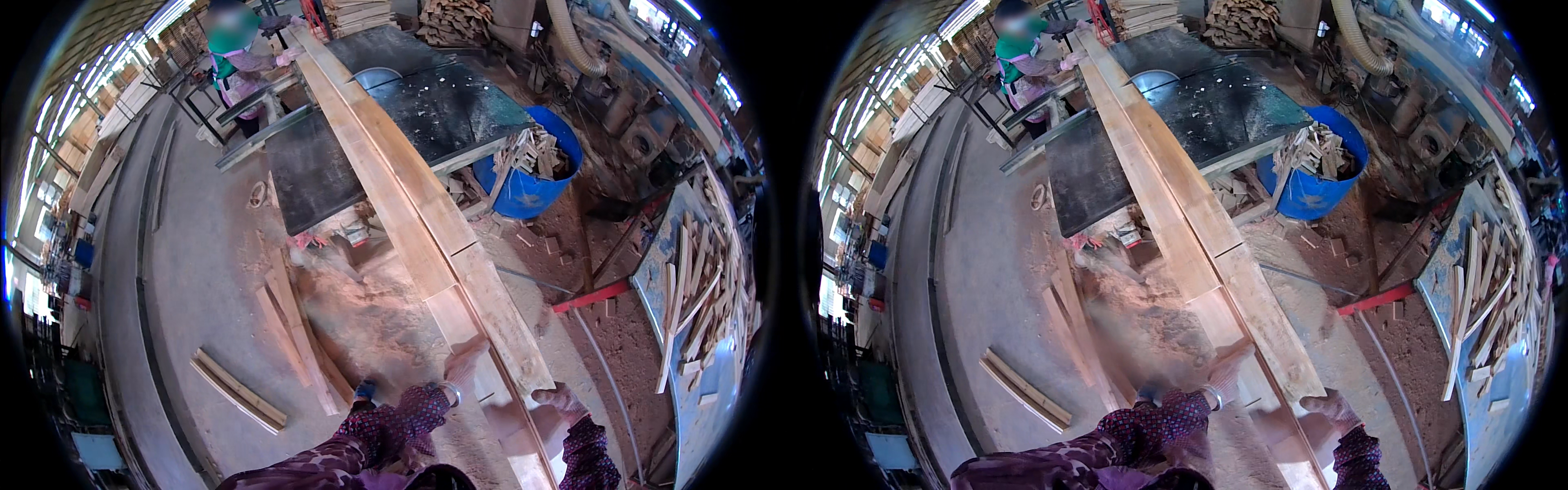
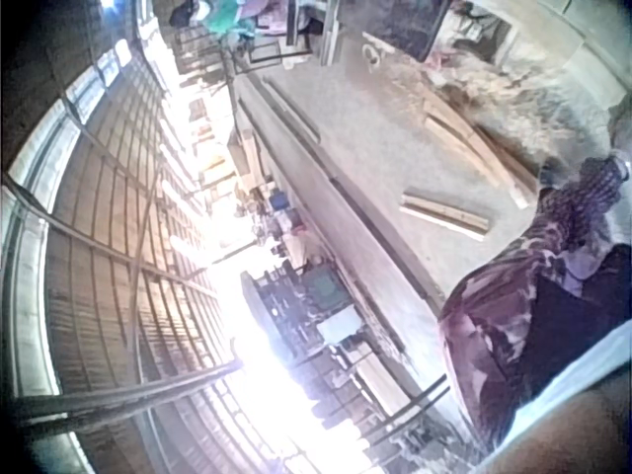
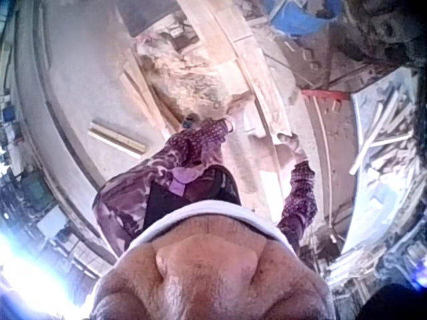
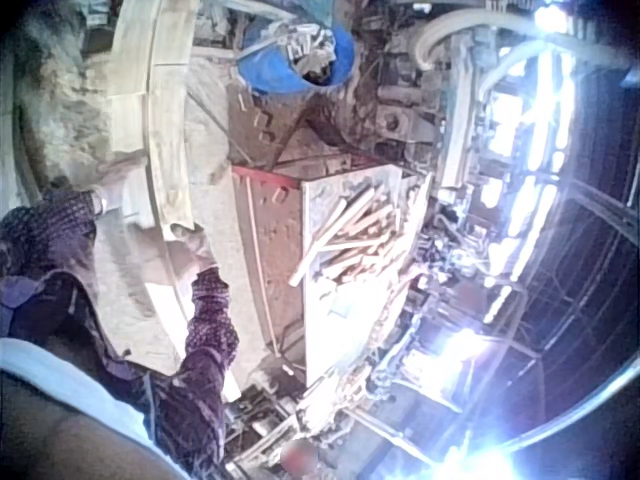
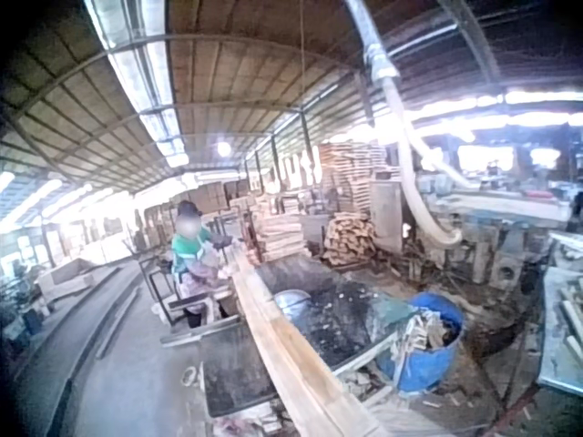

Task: The person picks up wooden planks from a pile on the floor and stacks them on a metal rack. The person handles the planks one by one, lifting them and placing them into a growing stack.

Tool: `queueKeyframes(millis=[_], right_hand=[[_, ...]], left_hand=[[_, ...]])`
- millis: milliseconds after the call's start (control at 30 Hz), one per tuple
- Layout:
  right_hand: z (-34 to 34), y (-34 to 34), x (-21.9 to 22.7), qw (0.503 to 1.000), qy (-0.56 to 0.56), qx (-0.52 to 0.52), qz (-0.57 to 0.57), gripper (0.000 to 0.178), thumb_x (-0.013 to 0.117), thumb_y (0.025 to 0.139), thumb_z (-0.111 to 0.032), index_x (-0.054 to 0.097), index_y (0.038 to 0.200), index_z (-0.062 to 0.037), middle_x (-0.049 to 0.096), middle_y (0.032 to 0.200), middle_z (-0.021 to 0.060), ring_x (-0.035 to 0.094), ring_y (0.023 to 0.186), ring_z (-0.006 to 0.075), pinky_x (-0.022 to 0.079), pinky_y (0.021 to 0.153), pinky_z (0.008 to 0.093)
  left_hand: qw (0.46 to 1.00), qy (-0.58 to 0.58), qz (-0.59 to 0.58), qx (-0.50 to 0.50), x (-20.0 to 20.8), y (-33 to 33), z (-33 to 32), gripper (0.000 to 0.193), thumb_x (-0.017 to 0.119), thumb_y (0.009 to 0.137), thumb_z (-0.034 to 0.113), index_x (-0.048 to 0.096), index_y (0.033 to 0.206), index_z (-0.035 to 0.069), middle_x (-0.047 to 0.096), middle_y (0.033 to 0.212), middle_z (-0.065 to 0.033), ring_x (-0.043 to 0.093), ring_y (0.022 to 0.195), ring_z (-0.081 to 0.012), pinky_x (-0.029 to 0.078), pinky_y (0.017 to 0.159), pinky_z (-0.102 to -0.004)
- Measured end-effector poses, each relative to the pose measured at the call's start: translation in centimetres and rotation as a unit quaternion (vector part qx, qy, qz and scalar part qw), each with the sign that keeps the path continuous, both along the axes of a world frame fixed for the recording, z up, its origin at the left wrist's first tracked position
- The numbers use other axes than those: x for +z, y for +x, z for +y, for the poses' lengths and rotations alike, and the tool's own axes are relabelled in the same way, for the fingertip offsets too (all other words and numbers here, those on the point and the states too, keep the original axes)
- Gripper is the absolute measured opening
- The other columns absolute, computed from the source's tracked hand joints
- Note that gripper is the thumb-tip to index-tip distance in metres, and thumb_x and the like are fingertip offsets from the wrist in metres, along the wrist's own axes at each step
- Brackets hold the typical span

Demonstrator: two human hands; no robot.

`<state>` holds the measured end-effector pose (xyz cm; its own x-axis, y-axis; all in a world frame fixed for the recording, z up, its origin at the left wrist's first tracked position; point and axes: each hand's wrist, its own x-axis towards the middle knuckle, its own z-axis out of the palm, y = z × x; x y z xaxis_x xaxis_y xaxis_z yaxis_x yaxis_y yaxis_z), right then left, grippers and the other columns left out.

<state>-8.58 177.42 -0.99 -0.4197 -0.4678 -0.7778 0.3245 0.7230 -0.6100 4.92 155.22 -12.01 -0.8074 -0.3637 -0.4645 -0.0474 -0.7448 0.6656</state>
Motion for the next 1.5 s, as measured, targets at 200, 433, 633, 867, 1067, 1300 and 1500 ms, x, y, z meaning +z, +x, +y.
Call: queueKeyframes(millis=[200, 433, 633, 867, 1067, 1300, 1500], right_hand=[[0.9, -3.8, -1.4, 0.994, -0.068, -0.053, 0.068, 0.077, 0.082, 0.066, -0.05, 0.064, 0.115, 0.0065, 0.067, 0.097, 0.0093, 0.061, 0.086, 0.017, 0.049, 0.077, 0.0334], [4.2, -4.6, -6.1, 0.995, -0.06, 0.021, 0.077, 0.053, 0.072, 0.079, -0.048, 0.072, 0.104, -0.0013, 0.07, 0.088, 0.0002, 0.061, 0.077, 0.012, 0.05, 0.071, 0.0314], [0.1, 2.9, -4.8, 0.995, -0.046, 0.075, 0.037, 0.085, 0.07, 0.07, -0.073, 0.066, 0.109, 0.0017, 0.063, 0.093, 0.0057, 0.054, 0.086, 0.0166, 0.045, 0.075, 0.0361], [0.7, 5.9, -6.7, 0.996, -0.071, 0.055, 0.014, 0.079, 0.07, 0.072, -0.07, 0.068, 0.105, 0.0014, 0.064, 0.097, 0.0026, 0.054, 0.086, 0.0134, 0.045, 0.074, 0.0343], [-2.2, 7.9, 0.6, 0.992, 0.063, 0.103, 0.047, 0.073, 0.078, 0.074, -0.056, 0.065, 0.115, 0.0025, 0.067, 0.106, 0.0061, 0.059, 0.092, 0.0154, 0.046, 0.084, 0.0325], [-3.1, 13.9, -2.3, 0.993, 0.006, 0.04, -0.108, 0.07, 0.082, 0.074, -0.046, 0.063, 0.12, 0.0023, 0.066, 0.109, 0.0065, 0.06, 0.094, 0.0159, 0.047, 0.086, 0.0306], [-5.2, 19.0, -3.6, 0.989, -0.007, 0.061, -0.133, 0.072, 0.082, 0.073, -0.047, 0.062, 0.121, 0.0025, 0.066, 0.11, 0.0066, 0.06, 0.094, 0.0162, 0.047, 0.086, 0.0306]], left_hand=[[0.991, -0.074, 0.109, -0.032, -6.3, -2.0, 0.5, 0.056, 0.039, 0.09, 0.003, 0.033, 0.145, -0.004, 0.041, 0.148, -0.0185, 0.042, 0.136, -0.0263, 0.031, 0.116, -0.0331], [0.841, -0.525, -0.037, -0.123, 0.3, -0.1, -0.1, 0.066, 0.056, 0.074, -0.003, 0.047, 0.139, 0.002, 0.048, 0.142, -0.0188, 0.046, 0.132, -0.0306, 0.035, 0.113, -0.0351], [0.885, -0.453, -0.091, -0.053, -0.8, 6.3, -1.7, 0.047, 0.05, 0.085, 0.005, 0.055, 0.132, 0.001, 0.055, 0.137, -0.016, 0.049, 0.13, -0.0278, 0.037, 0.112, -0.0348], [0.971, -0.21, -0.116, 0.001, -0.9, 8.7, -2.3, 0.051, 0.064, 0.091, 0.027, 0.054, 0.133, 0.0, 0.055, 0.138, -0.0091, 0.05, 0.127, -0.018, 0.037, 0.108, -0.0312], [0.979, -0.168, -0.111, 0.04, 2.1, 10.2, -1.9, 0.054, 0.063, 0.091, 0.037, 0.057, 0.131, 0.0, 0.057, 0.136, -0.0093, 0.051, 0.124, -0.0172, 0.037, 0.106, -0.0307], [0.836, -0.546, -0.052, -0.01, 0.0, 18.8, -3.9, 0.061, 0.07, 0.083, 0.029, 0.052, 0.134, 0.0, 0.057, 0.132, -0.0169, 0.053, 0.124, -0.0276, 0.041, 0.106, -0.0384], [0.768, -0.635, -0.072, 0.04, -2.2, 24.2, -5.0, 0.039, 0.066, 0.09, 0.018, 0.061, 0.124, -0.001, 0.066, 0.118, -0.008, 0.062, 0.11, -0.0208, 0.049, 0.098, -0.0334]])
